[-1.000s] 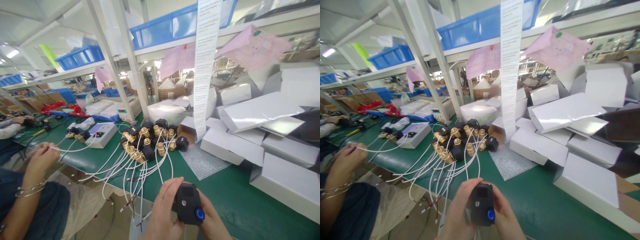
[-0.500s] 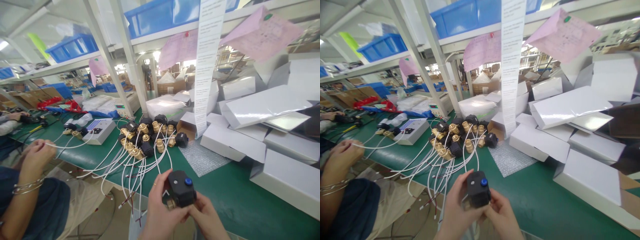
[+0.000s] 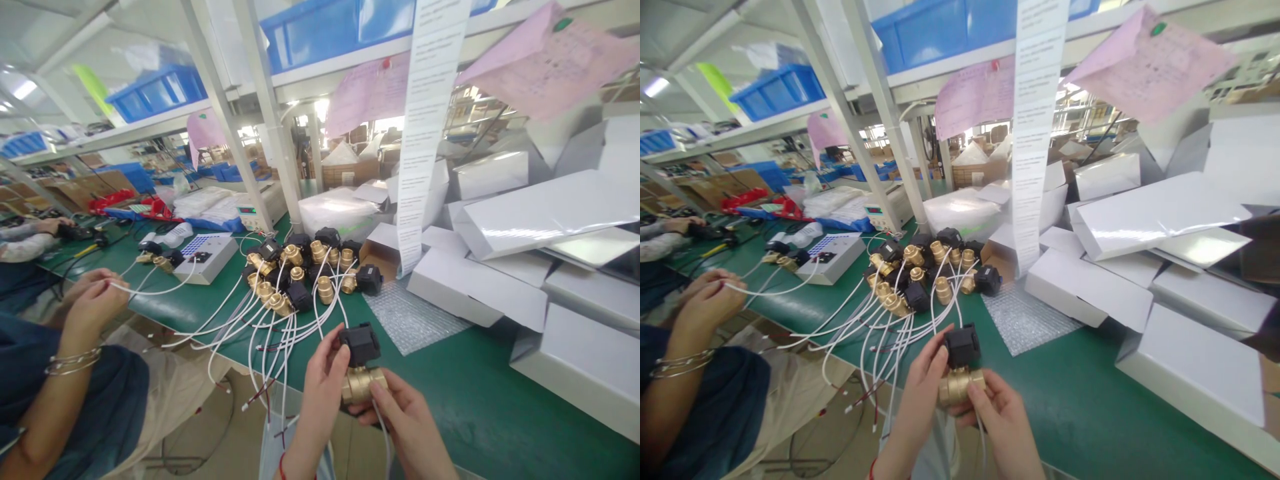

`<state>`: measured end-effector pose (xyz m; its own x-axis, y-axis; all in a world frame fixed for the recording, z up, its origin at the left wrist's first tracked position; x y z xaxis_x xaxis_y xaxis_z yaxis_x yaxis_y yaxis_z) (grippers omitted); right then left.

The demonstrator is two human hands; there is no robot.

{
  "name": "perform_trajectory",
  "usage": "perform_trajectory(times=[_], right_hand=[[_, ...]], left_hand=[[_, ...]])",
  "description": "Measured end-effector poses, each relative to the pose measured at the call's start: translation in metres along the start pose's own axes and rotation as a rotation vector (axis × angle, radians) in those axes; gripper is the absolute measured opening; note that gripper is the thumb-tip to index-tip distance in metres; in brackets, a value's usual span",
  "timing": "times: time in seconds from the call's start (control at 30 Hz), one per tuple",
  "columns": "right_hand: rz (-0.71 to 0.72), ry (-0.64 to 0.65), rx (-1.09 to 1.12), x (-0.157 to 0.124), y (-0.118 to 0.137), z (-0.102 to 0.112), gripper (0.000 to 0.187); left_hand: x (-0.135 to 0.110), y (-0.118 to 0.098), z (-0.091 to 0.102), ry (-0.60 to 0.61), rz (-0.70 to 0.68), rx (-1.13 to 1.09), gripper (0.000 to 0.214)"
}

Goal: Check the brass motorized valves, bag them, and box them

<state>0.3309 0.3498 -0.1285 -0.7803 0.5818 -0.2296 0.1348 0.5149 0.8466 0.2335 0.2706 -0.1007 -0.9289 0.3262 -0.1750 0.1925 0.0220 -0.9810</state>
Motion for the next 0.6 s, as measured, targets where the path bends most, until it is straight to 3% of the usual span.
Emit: perform_trajectory(times=[0.4,0.6], right_hand=[[0.085,-0.100,-0.007,0.002,-0.002,0.003,0.055],[0.166,-0.109,-0.057,0.007,-0.012,0.015,0.059]], left_hand=[[-0.006,-0.009,0.006,-0.003,-0.042,0.003,0.064],[-0.015,-0.011,0.012,0.108,-0.123,0.064,0.065]])
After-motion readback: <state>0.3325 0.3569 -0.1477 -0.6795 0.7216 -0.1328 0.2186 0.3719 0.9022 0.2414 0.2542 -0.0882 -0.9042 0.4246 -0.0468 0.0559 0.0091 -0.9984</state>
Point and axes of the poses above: each hand's wrist, its own x-axis towards the middle knuckle, its own z-axis out of the back of the hand, y = z × x, the point moved 6 cm from there along x, towards the middle knuckle, and after that the axes turned 13 degrees about -y, right-handed, at the moved point
